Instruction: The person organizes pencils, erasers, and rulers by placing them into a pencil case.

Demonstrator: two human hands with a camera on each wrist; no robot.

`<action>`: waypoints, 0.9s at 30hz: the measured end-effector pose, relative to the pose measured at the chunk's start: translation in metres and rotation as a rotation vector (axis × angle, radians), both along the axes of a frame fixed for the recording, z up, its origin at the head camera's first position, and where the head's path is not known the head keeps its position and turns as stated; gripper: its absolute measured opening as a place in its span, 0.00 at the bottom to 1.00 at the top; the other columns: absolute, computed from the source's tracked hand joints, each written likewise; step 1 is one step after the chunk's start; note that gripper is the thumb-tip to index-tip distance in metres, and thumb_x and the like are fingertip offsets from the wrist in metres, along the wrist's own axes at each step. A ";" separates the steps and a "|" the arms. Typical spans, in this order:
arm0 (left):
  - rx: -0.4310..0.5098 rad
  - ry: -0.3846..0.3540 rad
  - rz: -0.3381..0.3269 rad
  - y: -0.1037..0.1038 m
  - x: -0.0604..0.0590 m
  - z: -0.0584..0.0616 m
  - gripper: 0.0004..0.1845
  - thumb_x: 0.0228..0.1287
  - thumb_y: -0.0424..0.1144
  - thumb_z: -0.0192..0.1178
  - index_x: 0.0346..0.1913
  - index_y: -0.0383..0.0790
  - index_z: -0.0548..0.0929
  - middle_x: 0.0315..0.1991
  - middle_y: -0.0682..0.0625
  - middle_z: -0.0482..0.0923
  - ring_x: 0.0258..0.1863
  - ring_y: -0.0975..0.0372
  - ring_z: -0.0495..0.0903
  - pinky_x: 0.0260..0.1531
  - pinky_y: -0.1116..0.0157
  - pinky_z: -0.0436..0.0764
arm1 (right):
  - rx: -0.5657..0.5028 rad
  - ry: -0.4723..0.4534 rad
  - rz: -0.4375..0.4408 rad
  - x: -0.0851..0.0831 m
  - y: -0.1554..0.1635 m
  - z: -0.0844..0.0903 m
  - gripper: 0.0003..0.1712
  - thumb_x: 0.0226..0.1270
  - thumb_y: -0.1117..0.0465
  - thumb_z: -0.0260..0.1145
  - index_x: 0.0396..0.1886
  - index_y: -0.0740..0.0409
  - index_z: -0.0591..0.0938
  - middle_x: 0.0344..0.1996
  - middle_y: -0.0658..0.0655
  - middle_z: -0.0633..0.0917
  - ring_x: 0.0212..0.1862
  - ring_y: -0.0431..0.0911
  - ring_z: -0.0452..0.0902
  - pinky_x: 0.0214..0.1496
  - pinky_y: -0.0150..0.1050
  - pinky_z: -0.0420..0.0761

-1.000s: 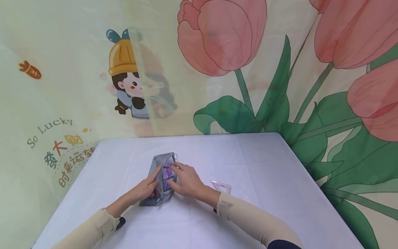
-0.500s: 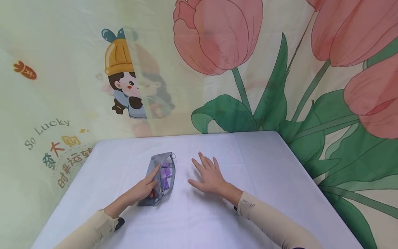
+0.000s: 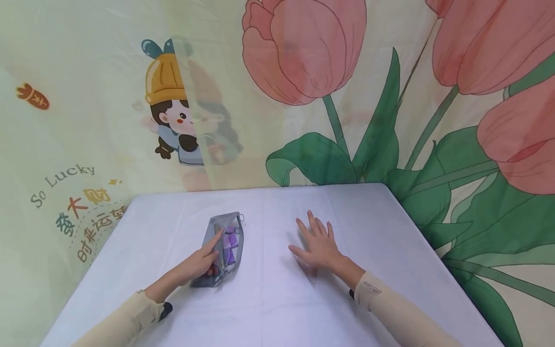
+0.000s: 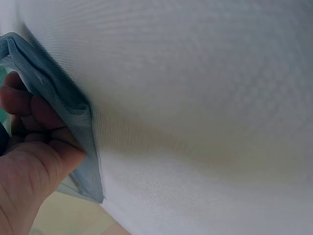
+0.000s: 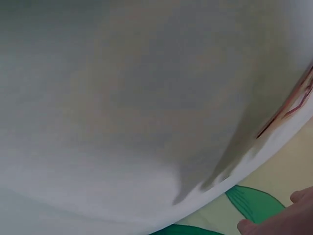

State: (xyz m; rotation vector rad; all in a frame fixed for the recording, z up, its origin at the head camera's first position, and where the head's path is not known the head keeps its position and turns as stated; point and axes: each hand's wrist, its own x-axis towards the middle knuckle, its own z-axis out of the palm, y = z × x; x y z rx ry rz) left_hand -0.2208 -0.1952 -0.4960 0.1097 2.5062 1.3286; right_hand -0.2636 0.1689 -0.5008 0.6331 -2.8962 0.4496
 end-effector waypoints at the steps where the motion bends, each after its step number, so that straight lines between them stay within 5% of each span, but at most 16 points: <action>1: 0.000 -0.003 0.001 0.000 -0.001 0.000 0.35 0.78 0.37 0.40 0.79 0.68 0.43 0.22 0.44 0.74 0.22 0.58 0.75 0.29 0.61 0.74 | 0.004 -0.002 -0.006 0.000 0.004 -0.001 0.49 0.65 0.31 0.57 0.79 0.47 0.57 0.80 0.64 0.45 0.76 0.64 0.51 0.72 0.71 0.41; 27: 0.027 -0.009 -0.010 0.000 -0.001 -0.002 0.34 0.78 0.36 0.40 0.80 0.63 0.44 0.21 0.44 0.75 0.22 0.58 0.75 0.27 0.62 0.75 | 0.021 -0.027 -0.053 0.008 0.049 -0.015 0.50 0.63 0.30 0.59 0.78 0.51 0.60 0.78 0.70 0.49 0.73 0.68 0.54 0.69 0.74 0.44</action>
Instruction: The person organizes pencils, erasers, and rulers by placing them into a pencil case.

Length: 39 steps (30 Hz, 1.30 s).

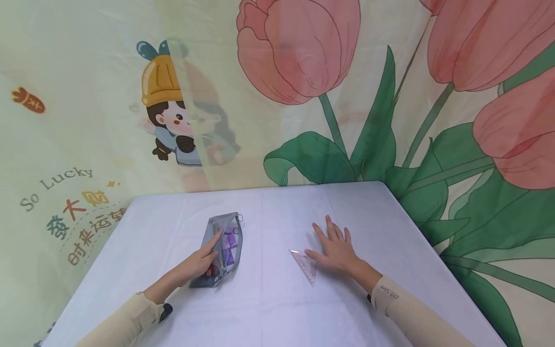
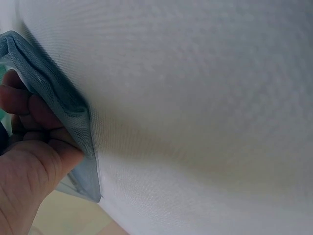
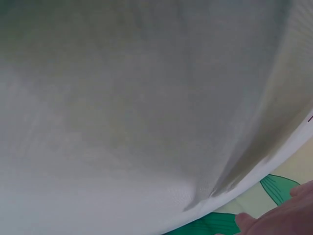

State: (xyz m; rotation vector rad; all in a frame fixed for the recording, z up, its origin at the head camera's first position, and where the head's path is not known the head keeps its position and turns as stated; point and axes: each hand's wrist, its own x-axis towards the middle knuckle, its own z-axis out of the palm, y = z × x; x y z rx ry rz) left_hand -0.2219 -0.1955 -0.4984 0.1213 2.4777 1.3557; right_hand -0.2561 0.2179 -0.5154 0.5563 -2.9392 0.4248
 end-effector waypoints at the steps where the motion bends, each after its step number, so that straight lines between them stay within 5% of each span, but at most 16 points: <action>1: 0.002 -0.001 0.003 0.000 0.000 0.000 0.35 0.78 0.36 0.40 0.80 0.64 0.44 0.20 0.44 0.74 0.22 0.58 0.75 0.27 0.62 0.75 | -0.003 -0.017 -0.006 0.000 0.000 0.000 0.51 0.62 0.29 0.59 0.78 0.52 0.60 0.77 0.70 0.51 0.73 0.68 0.55 0.69 0.74 0.45; 7: 0.000 -0.006 0.007 -0.001 -0.001 -0.001 0.34 0.78 0.36 0.41 0.79 0.65 0.44 0.20 0.45 0.74 0.22 0.58 0.76 0.29 0.62 0.75 | -0.116 -0.184 -0.116 0.001 -0.008 0.007 0.58 0.58 0.25 0.60 0.76 0.60 0.59 0.66 0.71 0.67 0.66 0.64 0.64 0.61 0.69 0.64; 15: 0.014 -0.017 -0.002 -0.002 0.001 -0.002 0.34 0.78 0.37 0.40 0.79 0.64 0.43 0.20 0.45 0.74 0.22 0.58 0.75 0.28 0.62 0.75 | -0.292 -0.385 -0.205 0.005 -0.022 0.009 0.61 0.46 0.30 0.75 0.72 0.59 0.62 0.56 0.66 0.73 0.54 0.56 0.73 0.52 0.55 0.77; 23: 0.006 -0.021 0.013 -0.001 -0.001 -0.002 0.34 0.78 0.37 0.41 0.79 0.68 0.44 0.21 0.45 0.75 0.22 0.58 0.75 0.29 0.62 0.75 | -0.153 -0.354 -0.054 0.010 -0.032 0.011 0.49 0.38 0.44 0.85 0.58 0.58 0.73 0.46 0.57 0.75 0.45 0.49 0.69 0.45 0.44 0.73; 31: 0.028 -0.020 0.028 0.000 0.000 -0.003 0.35 0.78 0.36 0.41 0.78 0.69 0.45 0.21 0.44 0.74 0.22 0.58 0.75 0.27 0.61 0.74 | -0.156 -0.409 -0.040 0.009 -0.040 0.018 0.35 0.40 0.51 0.85 0.45 0.59 0.77 0.31 0.53 0.75 0.34 0.45 0.68 0.37 0.38 0.69; 35: 0.036 -0.020 0.023 -0.001 0.001 -0.004 0.35 0.78 0.36 0.41 0.79 0.69 0.45 0.22 0.44 0.75 0.22 0.57 0.75 0.27 0.61 0.74 | -0.170 -0.419 0.021 0.007 -0.045 0.021 0.28 0.46 0.52 0.83 0.41 0.58 0.78 0.24 0.50 0.76 0.27 0.42 0.69 0.30 0.35 0.68; 39: 0.042 -0.011 0.010 -0.001 0.001 -0.003 0.36 0.78 0.36 0.41 0.79 0.67 0.43 0.22 0.43 0.75 0.23 0.57 0.75 0.29 0.61 0.75 | -0.263 -0.408 0.103 0.003 -0.057 0.022 0.15 0.63 0.58 0.72 0.45 0.60 0.81 0.19 0.50 0.76 0.21 0.41 0.69 0.24 0.34 0.69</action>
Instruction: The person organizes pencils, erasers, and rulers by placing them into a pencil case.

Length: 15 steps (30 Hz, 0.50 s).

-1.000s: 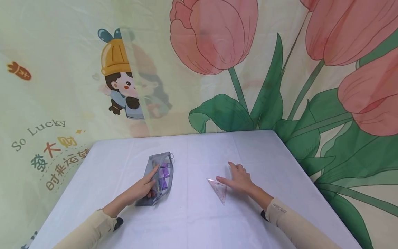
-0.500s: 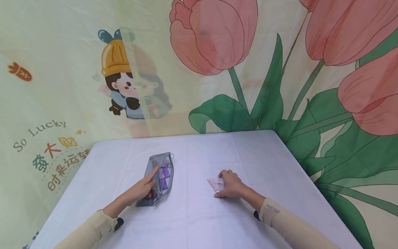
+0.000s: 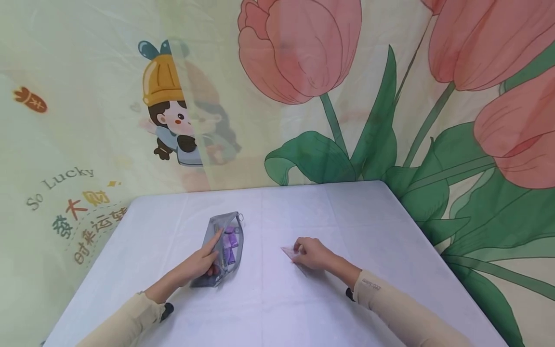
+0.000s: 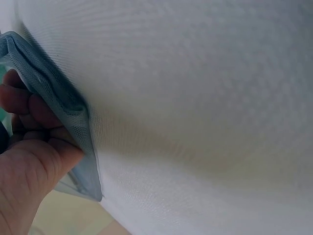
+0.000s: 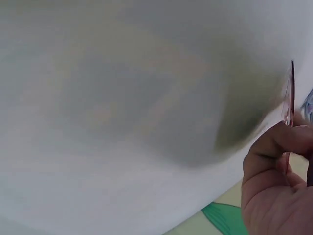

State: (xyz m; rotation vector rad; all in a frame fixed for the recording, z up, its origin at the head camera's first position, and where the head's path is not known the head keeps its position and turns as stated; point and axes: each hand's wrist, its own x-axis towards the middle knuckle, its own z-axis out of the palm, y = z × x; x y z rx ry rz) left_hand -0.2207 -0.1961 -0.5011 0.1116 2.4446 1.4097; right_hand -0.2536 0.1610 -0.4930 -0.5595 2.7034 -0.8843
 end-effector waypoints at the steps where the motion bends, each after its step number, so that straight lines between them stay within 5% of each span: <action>1: 0.002 0.001 -0.003 0.000 0.000 0.000 0.36 0.78 0.36 0.41 0.79 0.67 0.42 0.22 0.43 0.75 0.24 0.57 0.75 0.29 0.61 0.75 | -0.028 -0.015 -0.003 -0.002 -0.004 0.001 0.12 0.67 0.60 0.68 0.46 0.61 0.82 0.18 0.51 0.76 0.19 0.41 0.69 0.22 0.34 0.69; 7: -0.002 0.006 -0.012 0.002 0.000 0.004 0.36 0.78 0.36 0.41 0.80 0.63 0.42 0.22 0.43 0.75 0.23 0.57 0.75 0.30 0.61 0.74 | -0.216 -0.219 -0.090 -0.011 -0.040 0.010 0.15 0.75 0.66 0.53 0.52 0.65 0.82 0.19 0.56 0.79 0.18 0.43 0.75 0.24 0.39 0.80; 15: -0.017 0.017 -0.017 -0.002 0.001 0.007 0.36 0.78 0.36 0.41 0.80 0.63 0.42 0.22 0.43 0.76 0.23 0.57 0.75 0.29 0.61 0.75 | -0.510 -0.356 -0.212 -0.017 -0.100 0.020 0.13 0.71 0.69 0.60 0.51 0.69 0.79 0.25 0.59 0.83 0.21 0.41 0.82 0.29 0.38 0.85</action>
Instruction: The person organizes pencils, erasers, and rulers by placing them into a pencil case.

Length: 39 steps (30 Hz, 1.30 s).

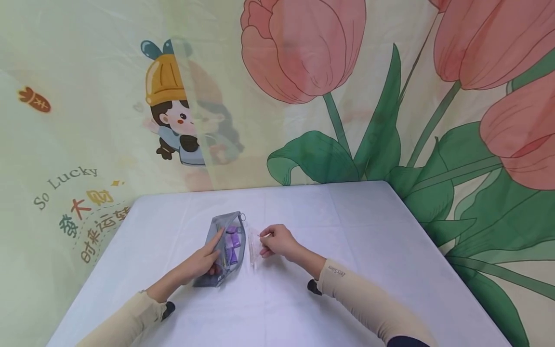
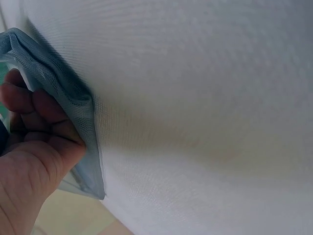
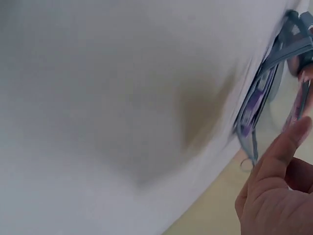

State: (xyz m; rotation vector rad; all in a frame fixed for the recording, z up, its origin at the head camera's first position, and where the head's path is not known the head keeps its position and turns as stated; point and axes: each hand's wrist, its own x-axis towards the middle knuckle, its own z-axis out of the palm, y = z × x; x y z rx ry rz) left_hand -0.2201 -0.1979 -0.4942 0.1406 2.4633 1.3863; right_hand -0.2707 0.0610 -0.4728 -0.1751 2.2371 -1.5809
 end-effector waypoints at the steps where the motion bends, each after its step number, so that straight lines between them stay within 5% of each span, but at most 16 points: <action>1: -0.004 0.002 -0.001 -0.001 0.000 0.000 0.36 0.78 0.36 0.41 0.80 0.63 0.41 0.22 0.43 0.76 0.23 0.57 0.75 0.29 0.61 0.75 | -0.031 -0.006 -0.010 0.000 -0.007 -0.001 0.14 0.70 0.69 0.61 0.52 0.70 0.78 0.27 0.60 0.84 0.21 0.41 0.82 0.29 0.38 0.85; 14: -0.023 0.004 -0.010 -0.001 -0.001 0.001 0.35 0.78 0.36 0.40 0.80 0.64 0.41 0.22 0.44 0.79 0.23 0.57 0.76 0.28 0.61 0.74 | -0.177 -0.001 -0.065 -0.003 -0.056 -0.010 0.14 0.66 0.73 0.62 0.50 0.74 0.74 0.34 0.73 0.86 0.20 0.41 0.83 0.32 0.40 0.86; 26: -0.022 0.002 -0.002 -0.001 -0.002 -0.002 0.36 0.78 0.36 0.41 0.79 0.66 0.42 0.22 0.44 0.78 0.23 0.57 0.76 0.27 0.61 0.75 | -0.116 -0.007 -0.079 -0.003 -0.078 -0.011 0.08 0.61 0.76 0.62 0.40 0.73 0.80 0.26 0.63 0.85 0.20 0.42 0.83 0.30 0.35 0.85; 39: -0.020 0.018 -0.017 -0.001 -0.002 0.001 0.35 0.79 0.36 0.41 0.80 0.64 0.42 0.23 0.45 0.75 0.21 0.58 0.76 0.27 0.62 0.75 | 0.024 0.136 -0.078 -0.002 -0.088 -0.017 0.02 0.56 0.72 0.72 0.28 0.67 0.86 0.21 0.60 0.87 0.17 0.40 0.80 0.23 0.31 0.81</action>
